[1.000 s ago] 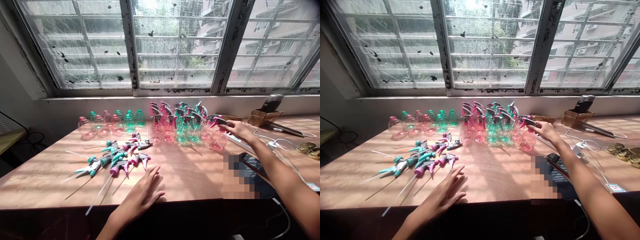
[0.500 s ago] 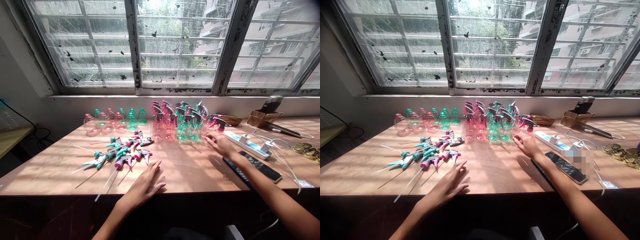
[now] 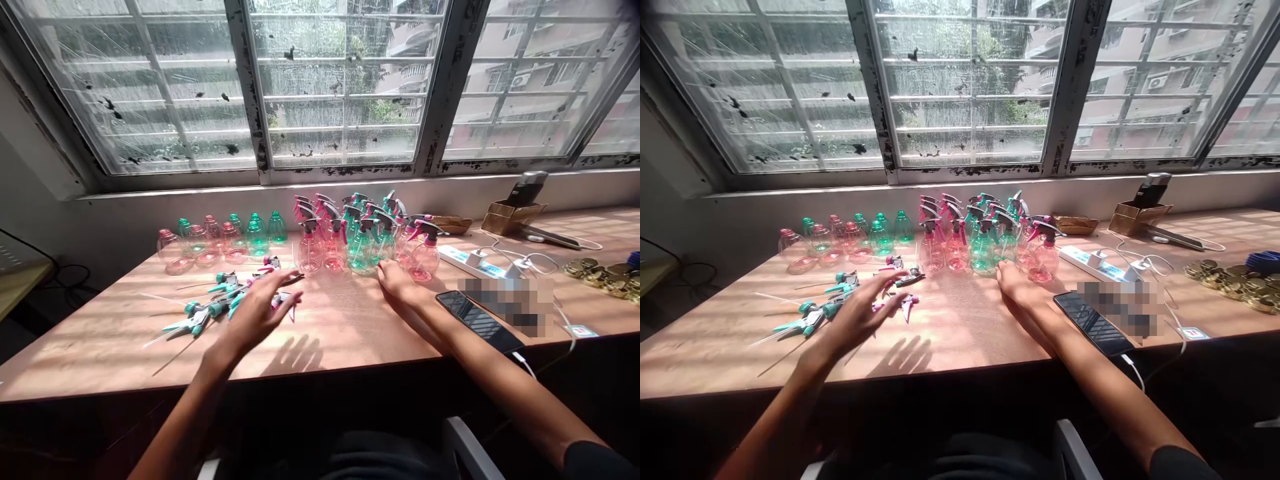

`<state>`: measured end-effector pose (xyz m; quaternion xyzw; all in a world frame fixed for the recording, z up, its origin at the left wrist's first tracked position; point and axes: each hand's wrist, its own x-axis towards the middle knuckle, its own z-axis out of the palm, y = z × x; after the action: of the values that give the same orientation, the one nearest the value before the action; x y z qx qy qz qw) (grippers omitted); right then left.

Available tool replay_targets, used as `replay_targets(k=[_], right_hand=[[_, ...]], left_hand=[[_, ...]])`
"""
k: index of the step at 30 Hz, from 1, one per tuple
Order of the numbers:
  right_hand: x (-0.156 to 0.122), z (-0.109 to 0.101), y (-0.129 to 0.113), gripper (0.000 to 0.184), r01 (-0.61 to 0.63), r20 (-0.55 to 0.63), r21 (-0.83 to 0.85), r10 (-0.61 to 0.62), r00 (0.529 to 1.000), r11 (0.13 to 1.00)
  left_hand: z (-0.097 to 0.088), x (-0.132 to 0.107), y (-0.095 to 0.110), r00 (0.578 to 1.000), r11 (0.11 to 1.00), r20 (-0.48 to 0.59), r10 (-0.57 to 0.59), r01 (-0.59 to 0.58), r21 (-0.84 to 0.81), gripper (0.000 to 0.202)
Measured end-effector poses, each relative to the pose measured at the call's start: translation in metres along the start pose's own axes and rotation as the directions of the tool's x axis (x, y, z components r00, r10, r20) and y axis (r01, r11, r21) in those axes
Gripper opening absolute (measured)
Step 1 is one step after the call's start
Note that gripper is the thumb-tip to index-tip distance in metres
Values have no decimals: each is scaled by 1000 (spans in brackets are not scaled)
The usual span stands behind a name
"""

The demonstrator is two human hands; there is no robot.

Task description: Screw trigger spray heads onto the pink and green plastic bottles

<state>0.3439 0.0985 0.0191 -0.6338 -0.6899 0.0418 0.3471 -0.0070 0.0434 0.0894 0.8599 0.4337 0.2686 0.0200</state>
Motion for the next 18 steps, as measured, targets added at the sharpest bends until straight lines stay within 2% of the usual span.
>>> replay_targets(k=[3, 5, 7, 10, 12, 15, 18], right_hand=[[-9, 10, -23, 28, 64, 39, -12, -64, 997, 998], [-19, 20, -44, 31, 132, 86, 10, -132, 988, 991], [-29, 31, -66, 27, 225, 150, 48, -230, 962, 973], [-36, 48, -96, 12, 365, 222, 71, -372, 901, 928], [-27, 60, -113, 10, 441, 260, 58, -440, 860, 896], [5, 83, -135, 12, 534, 321, 27, -513, 796, 845], [43, 107, -150, 13, 587, 365, 16, -551, 751, 810]], left_hand=[[-15, 70, -46, 986, 983, -75, -147, 154, 96, 55], [-12, 109, -79, 956, 954, -136, -259, 275, 120, 57], [-2, 135, -108, 917, 922, -206, -343, 370, 114, 47], [19, 154, -139, 890, 909, -255, -377, 409, 82, 39], [31, 159, -152, 882, 907, -271, -386, 416, 65, 38], [43, 164, -165, 867, 898, -291, -405, 437, 49, 58], [47, 167, -172, 848, 886, -323, -420, 460, 57, 74]])
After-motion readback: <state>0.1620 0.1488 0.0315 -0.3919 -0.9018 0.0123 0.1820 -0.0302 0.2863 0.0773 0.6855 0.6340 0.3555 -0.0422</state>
